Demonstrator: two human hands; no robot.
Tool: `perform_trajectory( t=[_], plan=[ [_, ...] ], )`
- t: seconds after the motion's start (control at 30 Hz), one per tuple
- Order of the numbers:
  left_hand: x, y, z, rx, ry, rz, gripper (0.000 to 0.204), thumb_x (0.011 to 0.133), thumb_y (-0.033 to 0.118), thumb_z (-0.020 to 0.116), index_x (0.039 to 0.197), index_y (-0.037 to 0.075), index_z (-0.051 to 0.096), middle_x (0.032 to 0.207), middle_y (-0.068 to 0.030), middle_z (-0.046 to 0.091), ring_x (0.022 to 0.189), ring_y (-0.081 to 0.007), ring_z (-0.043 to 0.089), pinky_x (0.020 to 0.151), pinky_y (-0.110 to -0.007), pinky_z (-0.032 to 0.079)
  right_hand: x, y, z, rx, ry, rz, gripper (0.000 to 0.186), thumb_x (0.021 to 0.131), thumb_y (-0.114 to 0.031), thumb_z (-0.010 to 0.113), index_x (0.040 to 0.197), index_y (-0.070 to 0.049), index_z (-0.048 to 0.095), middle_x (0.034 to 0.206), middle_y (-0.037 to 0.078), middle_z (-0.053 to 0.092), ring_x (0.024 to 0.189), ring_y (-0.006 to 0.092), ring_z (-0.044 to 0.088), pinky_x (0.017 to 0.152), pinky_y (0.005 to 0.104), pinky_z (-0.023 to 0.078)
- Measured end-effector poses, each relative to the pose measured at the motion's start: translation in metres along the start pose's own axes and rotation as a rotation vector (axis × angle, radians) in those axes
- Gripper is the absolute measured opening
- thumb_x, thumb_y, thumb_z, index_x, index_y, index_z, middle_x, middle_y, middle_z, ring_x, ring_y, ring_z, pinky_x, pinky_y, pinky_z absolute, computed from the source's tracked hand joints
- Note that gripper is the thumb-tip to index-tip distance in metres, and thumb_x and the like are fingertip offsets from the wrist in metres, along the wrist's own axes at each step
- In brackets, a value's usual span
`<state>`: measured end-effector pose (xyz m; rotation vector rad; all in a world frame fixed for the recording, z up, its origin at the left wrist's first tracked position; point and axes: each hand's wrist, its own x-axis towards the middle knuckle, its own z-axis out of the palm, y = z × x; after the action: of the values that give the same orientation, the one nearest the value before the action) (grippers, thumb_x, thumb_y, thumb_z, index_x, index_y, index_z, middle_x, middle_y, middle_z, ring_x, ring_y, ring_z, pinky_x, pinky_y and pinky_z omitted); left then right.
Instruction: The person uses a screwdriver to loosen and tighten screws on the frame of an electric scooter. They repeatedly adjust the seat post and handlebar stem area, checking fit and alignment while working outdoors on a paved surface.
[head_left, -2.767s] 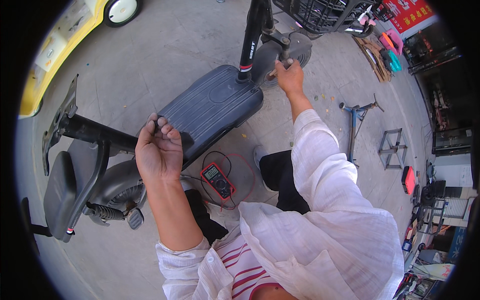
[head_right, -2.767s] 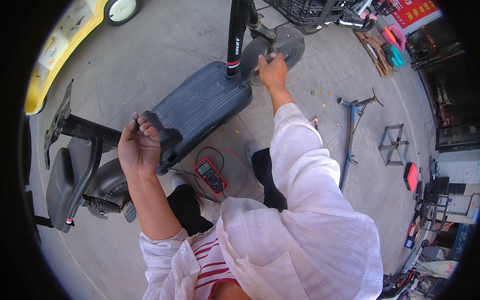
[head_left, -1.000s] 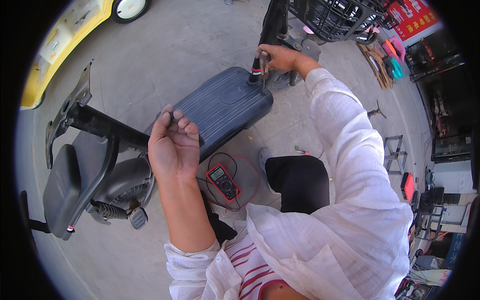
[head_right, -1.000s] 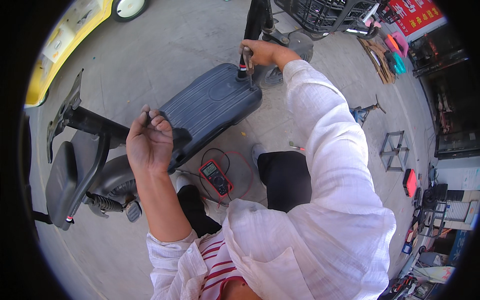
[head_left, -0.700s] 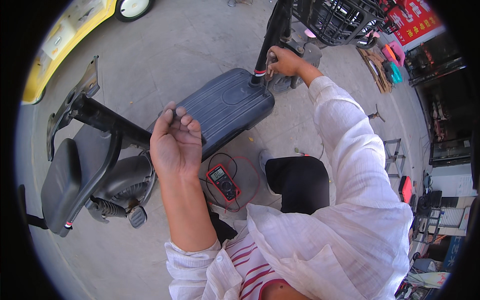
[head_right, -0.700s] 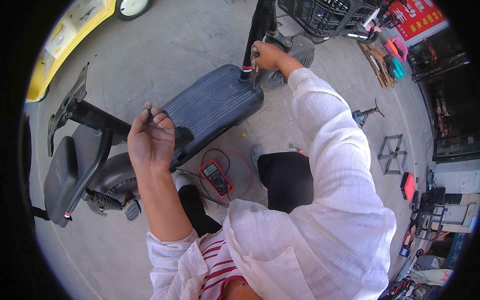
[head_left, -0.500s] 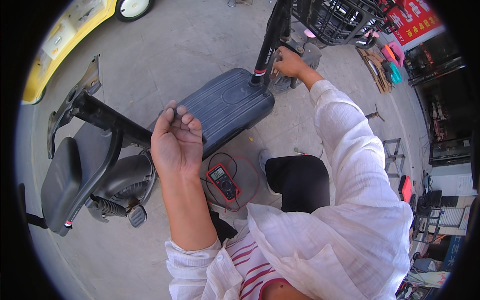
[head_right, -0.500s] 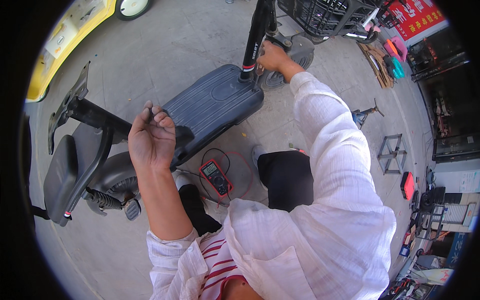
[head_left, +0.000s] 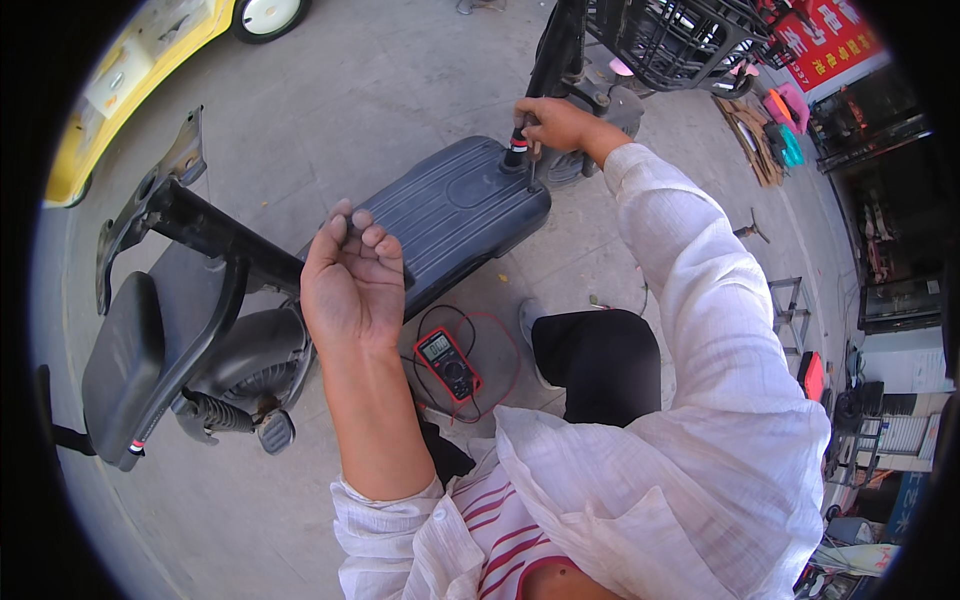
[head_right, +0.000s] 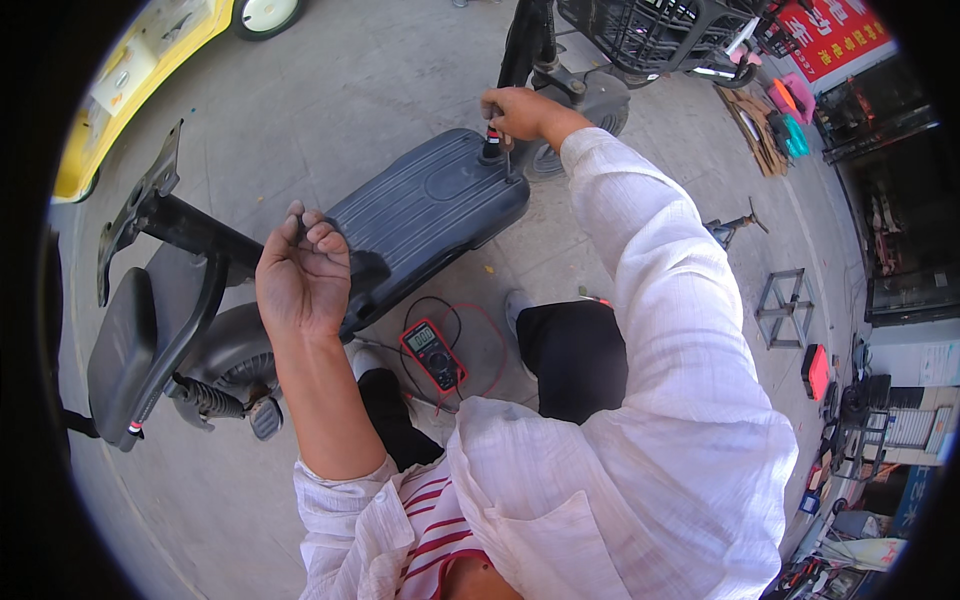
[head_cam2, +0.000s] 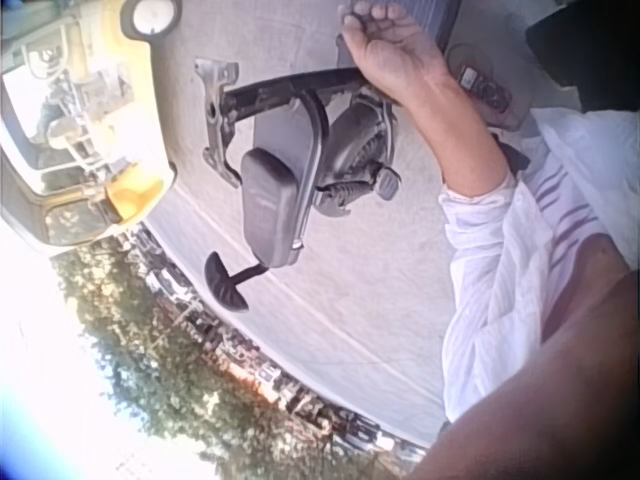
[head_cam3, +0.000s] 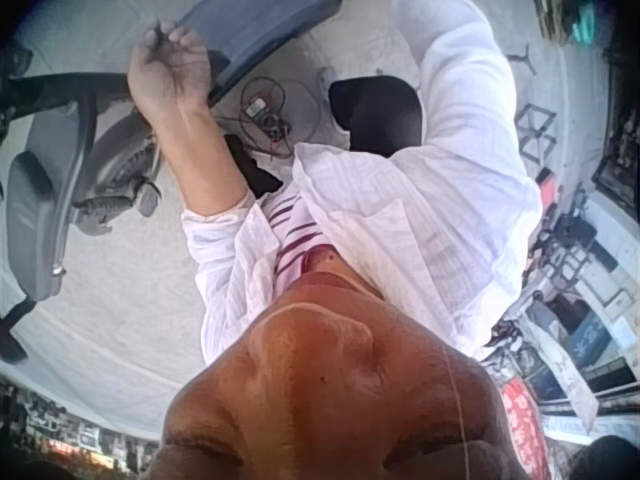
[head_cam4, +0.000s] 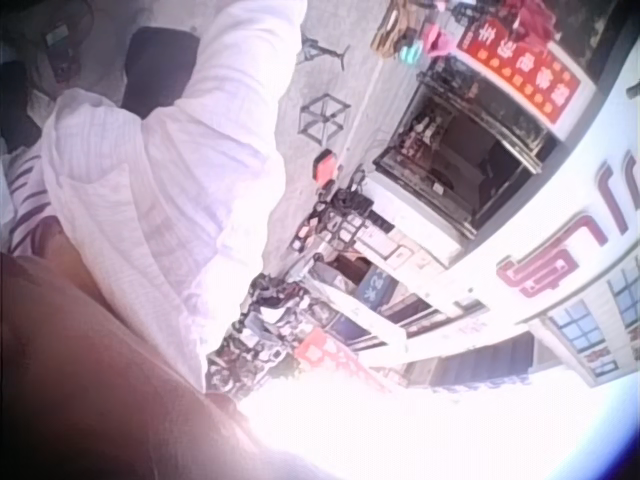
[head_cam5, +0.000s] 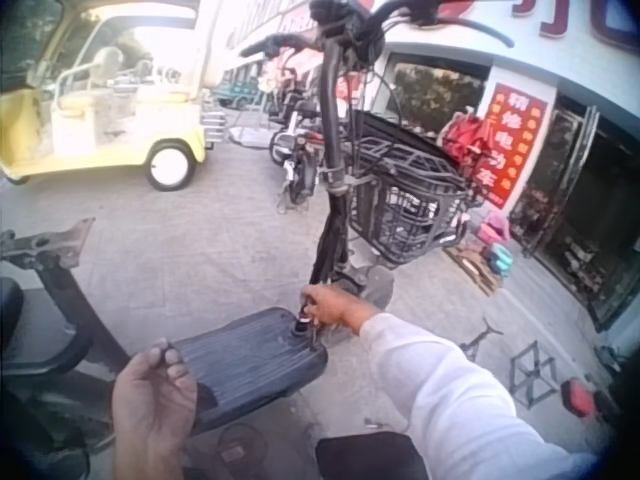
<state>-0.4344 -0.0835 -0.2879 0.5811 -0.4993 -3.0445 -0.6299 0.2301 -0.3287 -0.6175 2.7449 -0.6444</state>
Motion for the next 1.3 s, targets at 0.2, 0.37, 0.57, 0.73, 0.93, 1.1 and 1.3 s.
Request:
perform_trajectory(
  t=[0.2,0.37,0.57,0.73,0.93,1.1,1.3],
  plan=[
    [0.001,0.001,-0.002,0.007,0.001,0.002,0.015,0.092,0.006,0.049,0.103,-0.002,0.053,0.084,-0.0105,0.057,0.070,-0.0176,0.054,0.063,-0.029,0.049,0.015,-0.002,0.000,0.086,-0.148,0.062,0.029,0.077,0.006,0.050,0.105,0.001,0.052,0.076,0.010,0.065,0.073,0.0210,0.066,0.068,0.0321,0.051],
    [0.000,0.000,0.000,0.012,-0.020,0.000,0.016,0.092,0.004,0.047,0.106,-0.002,0.051,0.086,-0.0120,0.055,0.073,-0.0187,0.053,0.065,-0.030,0.049,0.019,0.012,0.001,-0.033,-0.051,-0.001,0.031,0.074,0.004,0.053,0.105,0.001,0.055,0.082,0.012,0.067,0.073,0.0236,0.068,0.070,0.0335,0.052],
    [0.001,-0.002,0.000,0.018,0.010,0.002,0.014,0.093,0.007,0.050,0.102,-0.001,0.055,0.083,-0.0094,0.059,0.070,-0.0167,0.055,0.062,-0.029,0.049,0.014,0.007,-0.006,0.242,-0.221,0.103,0.028,0.072,0.005,0.051,0.100,0.003,0.052,0.076,0.013,0.065,0.072,0.0233,0.068,0.067,0.0325,0.052],
    [0.000,-0.003,0.002,0.020,0.013,0.005,0.014,0.093,0.008,0.050,0.102,-0.002,0.055,0.083,-0.0095,0.058,0.070,-0.0168,0.055,0.062,-0.028,0.048,0.011,0.009,0.001,0.245,-0.066,0.098,0.022,0.077,-0.002,0.056,0.098,0.002,0.053,0.078,0.015,0.066,0.073,0.0236,0.068,0.066,0.0339,0.052],
    [-0.001,-0.001,0.002,0.016,0.012,0.003,0.014,0.093,0.007,0.050,0.101,-0.002,0.055,0.082,-0.0093,0.058,0.070,-0.0167,0.055,0.062,-0.028,0.048,0.004,0.013,0.015,-0.215,0.321,0.220,0.024,0.081,-0.015,0.062,0.099,0.000,0.055,0.085,0.017,0.067,0.081,0.0272,0.068,0.069,0.0369,0.052],
    [-0.002,0.001,-0.001,0.017,0.010,0.009,0.013,0.093,0.007,0.050,0.101,-0.001,0.055,0.082,-0.0091,0.059,0.069,-0.0167,0.055,0.062,-0.028,0.048,-0.002,0.014,0.005,-0.011,0.226,0.255,0.023,0.079,-0.012,0.063,0.099,-0.002,0.056,0.083,0.014,0.068,0.079,0.0247,0.069,0.068,0.0352,0.052],
    [-0.002,-0.002,0.003,0.014,0.011,0.005,0.013,0.093,0.008,0.050,0.100,-0.001,0.056,0.081,-0.0090,0.059,0.070,-0.0168,0.055,0.062,-0.029,0.049,0.002,0.037,-0.003,0.159,0.120,0.107,0.020,0.078,-0.007,0.062,0.095,0.001,0.055,0.078,0.012,0.068,0.069,0.0208,0.069,0.065,0.0324,0.052]
  ],
)
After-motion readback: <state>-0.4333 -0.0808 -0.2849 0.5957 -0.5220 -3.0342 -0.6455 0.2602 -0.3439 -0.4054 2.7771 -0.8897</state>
